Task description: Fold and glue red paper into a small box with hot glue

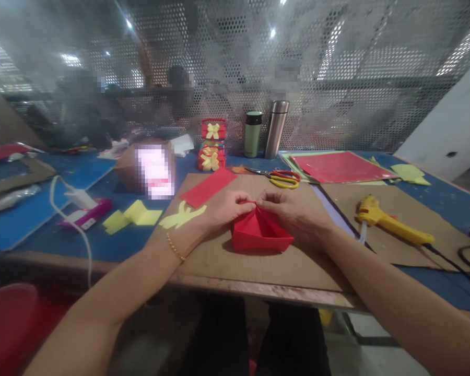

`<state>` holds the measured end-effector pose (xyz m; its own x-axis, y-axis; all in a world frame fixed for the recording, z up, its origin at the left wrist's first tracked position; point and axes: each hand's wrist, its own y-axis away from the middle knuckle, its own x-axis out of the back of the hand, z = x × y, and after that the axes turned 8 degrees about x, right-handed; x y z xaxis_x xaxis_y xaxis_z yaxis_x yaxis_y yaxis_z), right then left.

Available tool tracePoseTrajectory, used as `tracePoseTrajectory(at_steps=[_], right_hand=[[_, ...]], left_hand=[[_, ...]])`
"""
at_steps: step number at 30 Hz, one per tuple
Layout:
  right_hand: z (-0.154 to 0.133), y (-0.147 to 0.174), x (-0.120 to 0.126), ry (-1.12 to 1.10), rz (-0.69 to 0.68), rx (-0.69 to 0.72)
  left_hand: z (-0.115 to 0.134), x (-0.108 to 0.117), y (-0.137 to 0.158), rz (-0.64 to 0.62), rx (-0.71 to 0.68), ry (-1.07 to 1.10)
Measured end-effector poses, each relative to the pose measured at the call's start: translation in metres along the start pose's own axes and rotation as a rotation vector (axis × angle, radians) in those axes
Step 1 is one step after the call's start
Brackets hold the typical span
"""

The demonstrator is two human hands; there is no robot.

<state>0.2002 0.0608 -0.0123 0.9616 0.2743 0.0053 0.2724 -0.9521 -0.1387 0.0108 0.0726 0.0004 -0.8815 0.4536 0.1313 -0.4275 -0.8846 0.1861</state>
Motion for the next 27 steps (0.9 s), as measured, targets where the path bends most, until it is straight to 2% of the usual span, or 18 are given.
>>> tracePoseTrajectory(at_steps=[9,13,16,19,22,25,27], right_hand=[[-0.006,-0.006,0.005,0.227,-0.069,0.064],[-0.005,-0.006,0.004,0.179,-0.018,0.059],[-0.008,-0.006,0.008,0.208,-0.002,0.063],[-0.013,-0.007,0.014,0.327,-0.074,0.061],[-0.014,-0.008,0.017,0.404,-0.118,0.061],[-0.013,-0.008,0.016,0.389,-0.088,0.074],[-0.014,-0.008,0.014,0.353,-0.049,0.081]], left_hand=[[0.010,-0.001,0.010,0.006,-0.030,-0.153],[0.013,-0.003,0.010,-0.041,0.025,-0.030],[0.012,-0.002,0.008,-0.028,0.066,0.055],[0.009,0.000,0.006,-0.053,0.057,0.055],[0.007,0.003,0.004,-0.065,0.013,-0.063],[0.007,0.006,0.002,-0.037,-0.013,-0.142],[0.008,0.008,-0.001,-0.041,-0.019,-0.062]])
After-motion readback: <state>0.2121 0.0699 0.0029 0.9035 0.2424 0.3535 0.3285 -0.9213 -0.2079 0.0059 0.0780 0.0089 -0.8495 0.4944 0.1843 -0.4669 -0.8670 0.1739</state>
